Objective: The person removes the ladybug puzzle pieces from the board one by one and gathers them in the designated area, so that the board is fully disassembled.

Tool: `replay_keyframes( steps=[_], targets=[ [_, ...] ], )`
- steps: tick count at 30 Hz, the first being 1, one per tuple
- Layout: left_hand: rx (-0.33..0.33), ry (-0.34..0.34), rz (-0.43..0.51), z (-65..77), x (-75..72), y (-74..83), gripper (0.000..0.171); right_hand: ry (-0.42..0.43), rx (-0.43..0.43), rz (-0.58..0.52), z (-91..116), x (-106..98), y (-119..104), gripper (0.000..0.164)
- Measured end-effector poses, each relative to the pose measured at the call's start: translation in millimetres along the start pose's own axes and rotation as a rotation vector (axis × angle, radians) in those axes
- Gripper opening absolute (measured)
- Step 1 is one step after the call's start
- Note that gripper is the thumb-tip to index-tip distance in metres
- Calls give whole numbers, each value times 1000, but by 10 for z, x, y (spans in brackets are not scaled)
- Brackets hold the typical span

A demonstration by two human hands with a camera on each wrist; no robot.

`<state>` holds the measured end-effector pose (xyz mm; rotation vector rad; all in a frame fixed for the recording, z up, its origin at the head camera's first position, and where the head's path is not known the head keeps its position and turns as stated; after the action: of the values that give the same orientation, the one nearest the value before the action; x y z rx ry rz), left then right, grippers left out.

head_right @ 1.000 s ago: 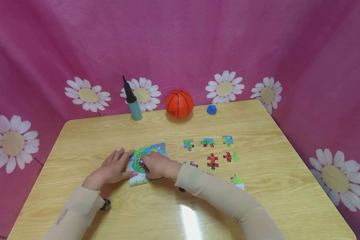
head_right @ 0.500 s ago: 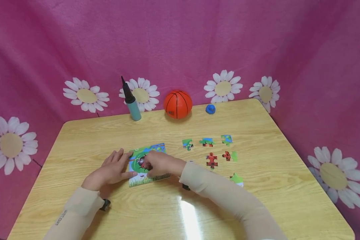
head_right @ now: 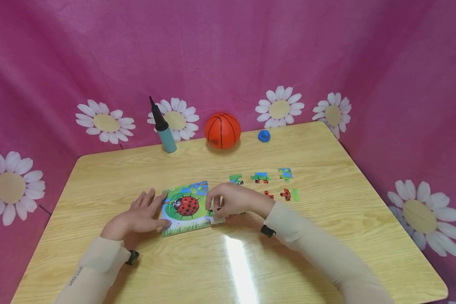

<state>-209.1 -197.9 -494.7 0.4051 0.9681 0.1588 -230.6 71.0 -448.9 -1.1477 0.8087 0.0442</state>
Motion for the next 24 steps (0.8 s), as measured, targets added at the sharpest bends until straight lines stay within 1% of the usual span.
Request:
replay_keyframes(
  steps=[3, 8, 11, 14, 17, 19, 22, 24],
  targets=[
    [9, 4, 2, 25, -33, 29, 116, 11, 14, 3, 203, -92, 114, 21],
    [7, 26, -55, -28, -11, 12, 132, -5, 29, -9, 599, -183, 295, 19],
    [6, 33, -73, -57, 11, 14, 133, -32, 59, -31, 844, -183, 407, 20],
    [-3, 29, -68, -59, 17, 25, 131, -60, 91, -53, 1047, -142, 522, 19],
    [-23, 28, -57, -56, 25, 17, 132, -76, 100, -67, 1177, -88, 604, 20],
    [-31, 30, -58, -68, 38, -2, 134, -68, 93, -56, 1225, -67, 640, 20],
    [-32, 36, -64, -87, 56, -26, 137, -42, 65, 2, 1250, -55, 654, 20],
    [-32, 33, -62, -88, 53, -29, 137, -22, 37, 61, 1247, -55, 646, 20]
  ],
)
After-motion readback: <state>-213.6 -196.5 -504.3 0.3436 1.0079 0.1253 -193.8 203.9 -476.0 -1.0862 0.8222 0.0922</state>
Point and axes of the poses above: each hand's wrist, its own z-axis away from the middle knuckle, its own x-axis out of the palm, y = z × x, the point moved 6 cm from there along -z, towards the middle knuckle, and after that the axes turned 2 degrees about -y, right-handed, at the moved point
